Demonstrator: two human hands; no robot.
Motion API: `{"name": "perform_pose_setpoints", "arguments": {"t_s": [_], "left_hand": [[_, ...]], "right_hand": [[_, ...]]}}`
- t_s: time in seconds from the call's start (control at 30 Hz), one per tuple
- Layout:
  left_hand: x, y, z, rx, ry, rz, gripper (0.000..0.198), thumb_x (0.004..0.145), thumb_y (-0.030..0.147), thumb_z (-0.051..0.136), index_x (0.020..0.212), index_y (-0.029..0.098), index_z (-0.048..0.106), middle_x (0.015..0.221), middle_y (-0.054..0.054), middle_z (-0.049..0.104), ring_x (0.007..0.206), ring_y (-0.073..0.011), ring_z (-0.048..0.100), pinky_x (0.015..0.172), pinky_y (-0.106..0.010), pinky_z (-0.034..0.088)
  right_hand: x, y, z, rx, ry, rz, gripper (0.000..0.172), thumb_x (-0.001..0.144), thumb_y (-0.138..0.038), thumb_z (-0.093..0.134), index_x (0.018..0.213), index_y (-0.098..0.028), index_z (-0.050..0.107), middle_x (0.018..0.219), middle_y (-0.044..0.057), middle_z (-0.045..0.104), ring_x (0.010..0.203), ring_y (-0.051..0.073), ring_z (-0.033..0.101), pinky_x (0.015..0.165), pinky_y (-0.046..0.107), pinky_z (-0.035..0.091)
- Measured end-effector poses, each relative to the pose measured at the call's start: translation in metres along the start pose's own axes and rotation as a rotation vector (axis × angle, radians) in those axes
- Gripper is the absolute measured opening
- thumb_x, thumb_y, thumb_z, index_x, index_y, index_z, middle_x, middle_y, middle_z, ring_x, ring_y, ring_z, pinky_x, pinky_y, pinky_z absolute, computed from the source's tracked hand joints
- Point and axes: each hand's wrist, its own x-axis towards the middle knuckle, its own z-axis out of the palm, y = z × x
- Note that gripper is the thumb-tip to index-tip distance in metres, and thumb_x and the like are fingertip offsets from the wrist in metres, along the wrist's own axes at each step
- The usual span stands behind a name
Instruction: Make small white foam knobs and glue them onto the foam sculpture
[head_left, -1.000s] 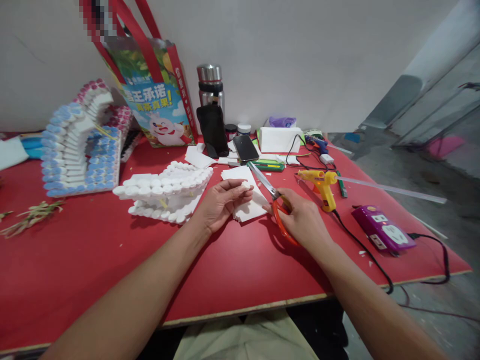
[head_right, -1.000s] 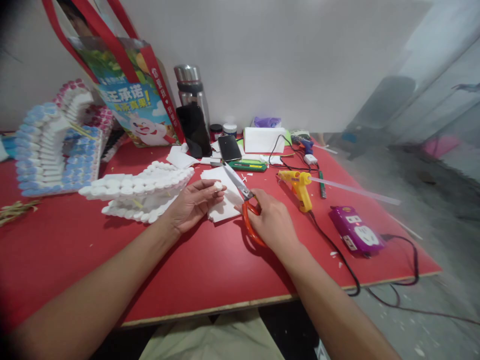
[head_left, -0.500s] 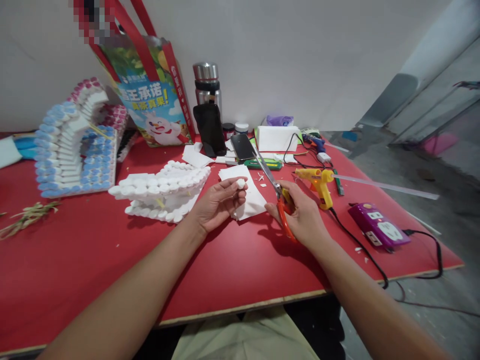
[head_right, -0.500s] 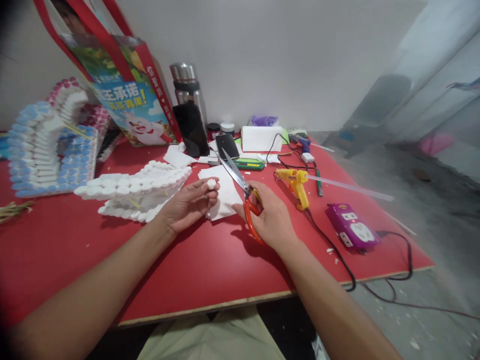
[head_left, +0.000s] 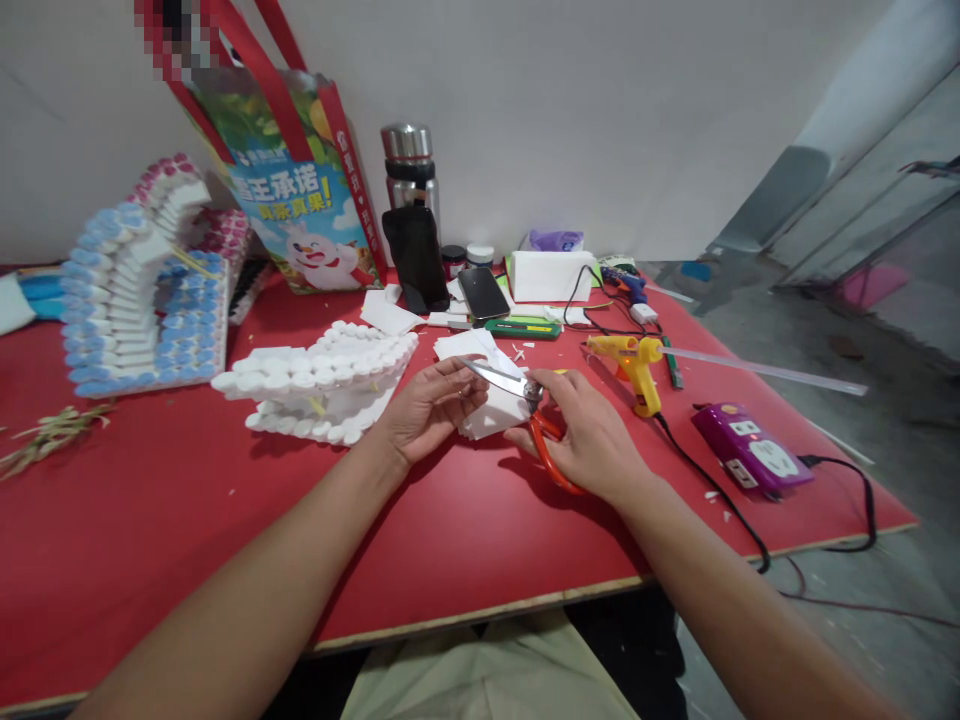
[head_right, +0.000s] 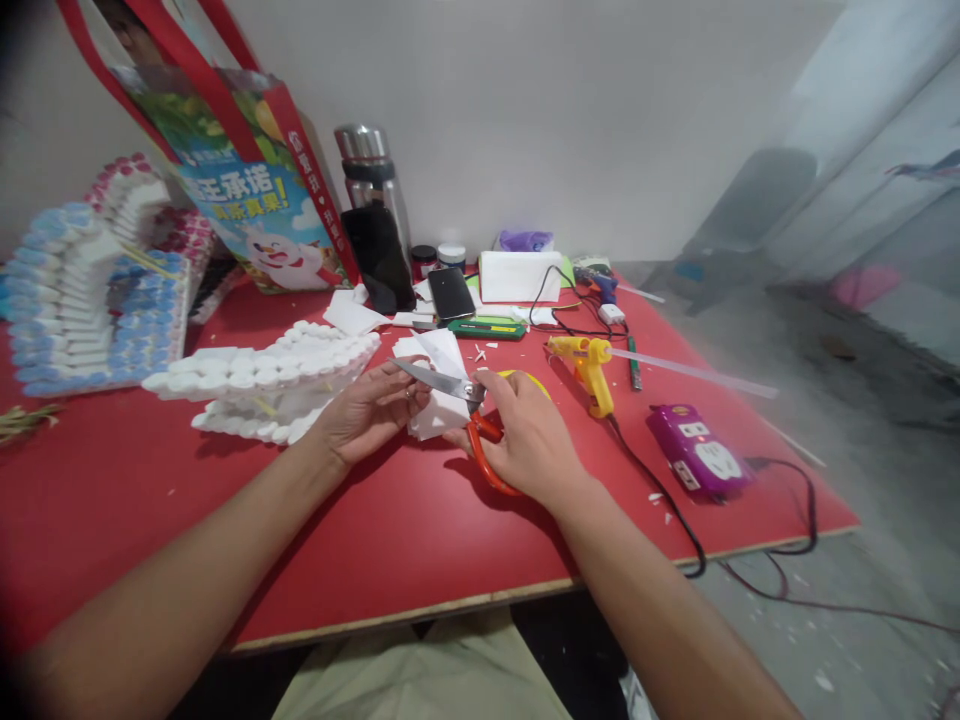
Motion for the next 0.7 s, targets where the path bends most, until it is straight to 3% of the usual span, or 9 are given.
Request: {"name": "perform_pose_setpoints", "arguments": {"t_s": [0.7], "left_hand": [[0.0031,-0.0037,-0.0038,0.02,0.001,-0.079,0.013,0.075,0.001,0.072,0.086,0.007,0.074,0.074,-0.008,0.07,0.067,-0.012,0.067,0.07,-0.021,0.06]], "right_hand": [[-0.0006,0.0056,0.0082,-0.103,0.006,-0.012,0.056,0.091,-0.063,0.06,0.124,-0.018,0.064,0.095,0.011,0.066,0.08,0.025,0.064,0.069,0.032,0.045]]}}
